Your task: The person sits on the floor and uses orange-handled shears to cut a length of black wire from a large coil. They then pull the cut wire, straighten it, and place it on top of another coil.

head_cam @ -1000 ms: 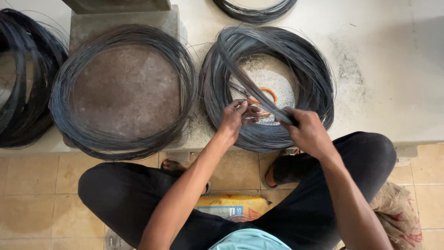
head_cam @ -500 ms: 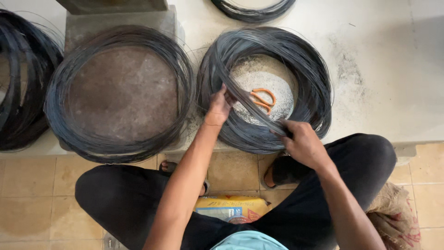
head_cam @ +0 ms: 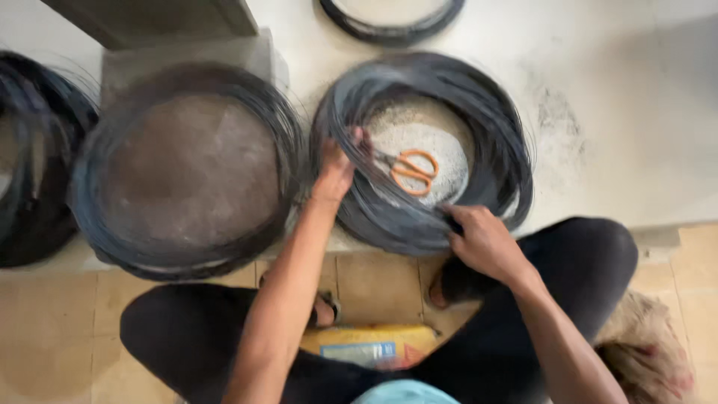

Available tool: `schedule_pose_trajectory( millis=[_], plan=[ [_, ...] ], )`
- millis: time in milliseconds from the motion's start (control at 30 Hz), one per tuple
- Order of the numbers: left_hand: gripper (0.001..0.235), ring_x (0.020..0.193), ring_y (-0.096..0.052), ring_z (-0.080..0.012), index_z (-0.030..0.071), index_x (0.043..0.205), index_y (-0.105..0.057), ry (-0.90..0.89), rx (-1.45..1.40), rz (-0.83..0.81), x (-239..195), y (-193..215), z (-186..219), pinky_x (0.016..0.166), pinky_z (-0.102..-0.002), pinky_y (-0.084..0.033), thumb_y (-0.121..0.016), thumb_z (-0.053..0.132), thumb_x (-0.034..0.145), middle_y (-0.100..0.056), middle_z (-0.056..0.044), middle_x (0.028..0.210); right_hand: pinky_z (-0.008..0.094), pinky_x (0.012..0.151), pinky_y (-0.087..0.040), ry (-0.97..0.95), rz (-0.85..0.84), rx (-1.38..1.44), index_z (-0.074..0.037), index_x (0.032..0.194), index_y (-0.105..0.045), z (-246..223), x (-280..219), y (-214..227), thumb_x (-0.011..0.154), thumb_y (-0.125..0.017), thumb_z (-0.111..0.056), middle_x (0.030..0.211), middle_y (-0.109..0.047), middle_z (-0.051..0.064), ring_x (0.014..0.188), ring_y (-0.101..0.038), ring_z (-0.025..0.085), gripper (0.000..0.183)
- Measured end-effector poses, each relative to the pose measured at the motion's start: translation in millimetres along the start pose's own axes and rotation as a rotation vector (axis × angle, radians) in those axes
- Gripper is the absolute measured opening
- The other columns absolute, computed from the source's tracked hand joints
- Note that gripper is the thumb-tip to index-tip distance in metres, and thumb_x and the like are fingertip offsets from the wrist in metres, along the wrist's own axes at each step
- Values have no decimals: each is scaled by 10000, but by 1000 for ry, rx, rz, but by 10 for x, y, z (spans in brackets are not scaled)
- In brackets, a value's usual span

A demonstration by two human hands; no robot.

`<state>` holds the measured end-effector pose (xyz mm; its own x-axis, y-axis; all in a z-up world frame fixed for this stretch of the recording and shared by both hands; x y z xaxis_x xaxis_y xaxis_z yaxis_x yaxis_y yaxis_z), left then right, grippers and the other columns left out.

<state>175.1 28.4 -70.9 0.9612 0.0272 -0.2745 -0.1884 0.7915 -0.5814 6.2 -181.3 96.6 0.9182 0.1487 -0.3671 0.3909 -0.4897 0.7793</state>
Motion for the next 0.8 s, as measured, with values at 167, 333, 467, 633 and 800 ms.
schedule_pose_trajectory(
  millis=[167, 333, 467, 633, 800],
  plan=[
    [245, 610, -733, -278, -11, 890, -656, 14, -42, -215, 100, -115, 25, 526, -374, -614, -704, 229, 888, -713, -194, 730, 540, 946, -505, -25, -49, 31, -69, 1288, -626, -7, 4, -61, 799, -626, -139, 1194, -692, 159, 1159, -616, 374, 494],
    [211, 682, -742, -268, 25, 931, -697, 60, -149, -117, 77, 24, -269, 616, -389, -625, -712, 229, 881, -730, -168, 787, 547, 954, -506, 19, -50, 15, -59, 1294, -615, -4, 29, -42, 775, -634, -118, 1183, -693, 170, 1148, -616, 391, 523],
    [271, 759, -610, -207, 116, 1032, -639, 232, -200, -72, -643, -350, -129, 737, -395, -531, -465, 322, 1009, -638, -64, 827, 545, 928, -516, 43, -49, 13, -63, 1275, -621, -85, -11, 62, 798, -632, -134, 1181, -693, 169, 1134, -625, 382, 482],
    [281, 850, -728, -215, 77, 1108, -633, 272, -262, -187, -896, -218, -411, 766, -364, -618, -508, 315, 1026, -740, -115, 952, 542, 922, -523, 102, -121, 17, 0, 1258, -621, -112, -46, -114, 791, -610, -59, 1142, -701, 216, 1106, -640, 416, 471],
    [212, 695, -708, -264, 148, 1082, -678, 300, 0, 155, -985, 119, -722, 652, -386, -572, -588, 314, 986, -728, -132, 871, 525, 887, -530, 182, 43, 20, -14, 1164, -665, -122, -35, 104, 732, -667, -76, 1051, -719, 210, 1035, -671, 399, 436]
  ],
)
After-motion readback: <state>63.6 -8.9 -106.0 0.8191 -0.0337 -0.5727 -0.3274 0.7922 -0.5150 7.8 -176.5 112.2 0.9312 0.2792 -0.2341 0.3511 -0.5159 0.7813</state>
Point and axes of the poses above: each hand's wrist, its own x-axis towards the middle knuckle, its own y-axis out of the back of the hand, z = x × y, the point moved 7 cm from there along x, towards the middle knuckle
